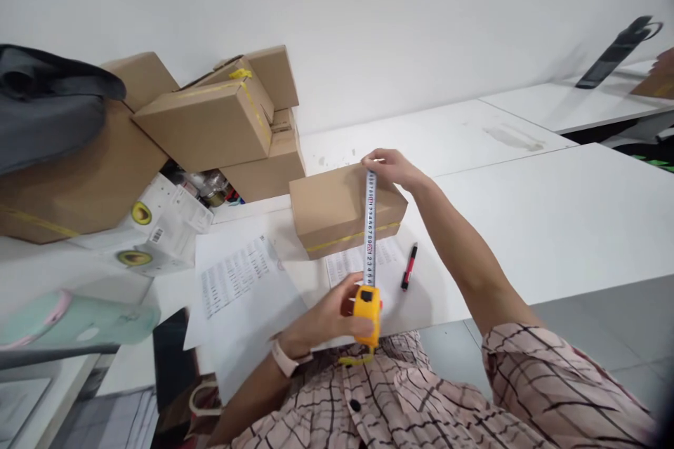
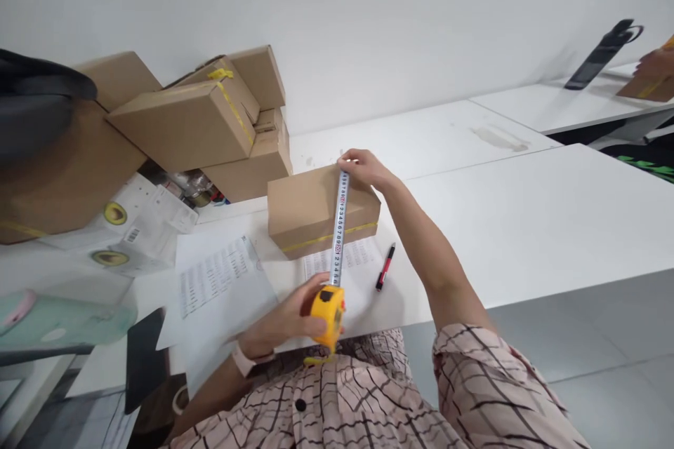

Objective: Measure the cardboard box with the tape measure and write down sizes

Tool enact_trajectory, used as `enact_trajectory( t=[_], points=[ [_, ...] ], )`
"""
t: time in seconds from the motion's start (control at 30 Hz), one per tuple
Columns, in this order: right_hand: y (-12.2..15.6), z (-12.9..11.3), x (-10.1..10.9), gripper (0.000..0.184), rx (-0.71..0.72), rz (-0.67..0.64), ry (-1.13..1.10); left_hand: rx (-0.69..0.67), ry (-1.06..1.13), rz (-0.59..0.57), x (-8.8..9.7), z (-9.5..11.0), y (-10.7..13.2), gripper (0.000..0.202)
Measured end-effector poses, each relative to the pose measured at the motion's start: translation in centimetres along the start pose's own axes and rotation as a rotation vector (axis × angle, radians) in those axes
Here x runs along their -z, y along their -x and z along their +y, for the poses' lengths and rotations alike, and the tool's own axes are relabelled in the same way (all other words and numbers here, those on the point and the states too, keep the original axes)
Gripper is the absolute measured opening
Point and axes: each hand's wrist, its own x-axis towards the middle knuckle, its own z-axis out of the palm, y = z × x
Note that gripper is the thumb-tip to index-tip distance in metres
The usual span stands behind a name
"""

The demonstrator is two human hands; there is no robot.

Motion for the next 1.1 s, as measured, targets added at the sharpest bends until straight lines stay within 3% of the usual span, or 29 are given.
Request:
enact_trajectory(
  t=[0.1,0.27,0.43,0.73,0.83,0.9,1.0,1.07,1.1],
  points=[
    [-3.5,-0.7,-2.4,0.028,-0.012,-0.189,0.283,-0.087,0.149,0.098,-2.4,-0.2,-3.0,0.058],
    [-7.2,0.0,-5.4,0.031,-0.055,-0.186,0.611,-0.172,0.213,0.242,-2.7,2.4,-5.6,0.057],
    [-7.4,1.0,-5.6,0.043,-0.085,-0.216,0.645,-0.153,0.270,0.265,-3.8,1.5,-6.1,0.054],
    [-7.3,1.1,-5.8,0.040,-0.077,-0.205,0.566,-0.158,0.291,0.284,-4.6,1.3,-6.8,0.050],
    [-7.0,0.5,-4.9,0.045,-0.039,-0.157,0.450,-0.190,0.242,0.255,-3.9,1.6,-5.5,0.047],
    [-6.1,0.2,-3.1,0.061,0.024,-0.018,0.239,-0.237,0.162,0.279,-2.9,1.5,-3.4,0.052],
    [-2.5,0.7,0.6,0.079,0.056,0.277,0.019,-0.326,-0.029,0.500,-0.4,0.6,0.1,0.072],
    [1.0,1.8,2.4,0.083,-0.033,0.392,0.102,-0.374,-0.113,0.704,1.6,-0.1,1.8,0.076],
    [3.0,2.5,2.8,0.082,-0.092,0.389,0.176,-0.391,-0.125,0.779,2.5,-0.5,2.2,0.073]
  ],
)
